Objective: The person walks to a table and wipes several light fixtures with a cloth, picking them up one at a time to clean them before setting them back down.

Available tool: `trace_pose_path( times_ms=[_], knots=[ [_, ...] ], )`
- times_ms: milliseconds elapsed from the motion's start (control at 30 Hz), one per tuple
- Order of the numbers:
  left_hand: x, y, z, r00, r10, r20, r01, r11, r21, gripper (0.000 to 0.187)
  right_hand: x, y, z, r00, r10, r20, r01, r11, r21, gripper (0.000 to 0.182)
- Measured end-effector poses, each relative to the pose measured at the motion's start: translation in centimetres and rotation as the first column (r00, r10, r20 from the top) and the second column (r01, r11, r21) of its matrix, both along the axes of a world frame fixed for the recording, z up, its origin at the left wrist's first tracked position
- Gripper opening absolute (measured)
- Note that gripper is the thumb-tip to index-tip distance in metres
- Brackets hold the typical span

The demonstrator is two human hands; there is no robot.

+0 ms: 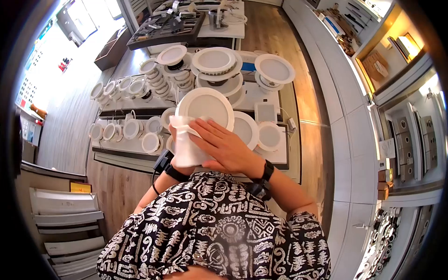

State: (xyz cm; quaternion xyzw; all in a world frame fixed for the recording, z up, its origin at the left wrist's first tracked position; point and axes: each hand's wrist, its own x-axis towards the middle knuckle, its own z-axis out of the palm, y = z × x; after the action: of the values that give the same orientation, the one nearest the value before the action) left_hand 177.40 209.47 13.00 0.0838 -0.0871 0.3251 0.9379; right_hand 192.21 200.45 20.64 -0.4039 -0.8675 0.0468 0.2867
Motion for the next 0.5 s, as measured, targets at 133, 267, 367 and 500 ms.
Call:
trace_pose_path(
  times_ms=[133,267,367,500],
  knots=[
    [1.8,-2.8,2.8,0.815,0.326,-0.48,-0.227,0.94,0.254,0.085,0.5,1.9,1.9,0.987,-0.153,0.049,0.149,0.986,0.081,0.066],
    [0.9,-1.8,2.9,0.899,0.138,-0.415,-0.106,0.989,0.1,0.081,2.1,2.7,1.3,0.946,-0.324,-0.033,0.325,0.938,0.121,0.051],
    [0.2,-0.9,2.6,0.928,0.118,-0.354,-0.112,0.993,0.036,0.078,4.9,3.1,-0.4,0.904,-0.422,-0.071,0.419,0.907,-0.048,0.042],
    [-1.4,0.0,2.1,0.952,0.137,-0.275,-0.143,0.99,-0.003,0.075,11.7,3.2,-2.0,0.871,-0.488,-0.057,0.473,0.865,-0.167,0.031]
  ],
)
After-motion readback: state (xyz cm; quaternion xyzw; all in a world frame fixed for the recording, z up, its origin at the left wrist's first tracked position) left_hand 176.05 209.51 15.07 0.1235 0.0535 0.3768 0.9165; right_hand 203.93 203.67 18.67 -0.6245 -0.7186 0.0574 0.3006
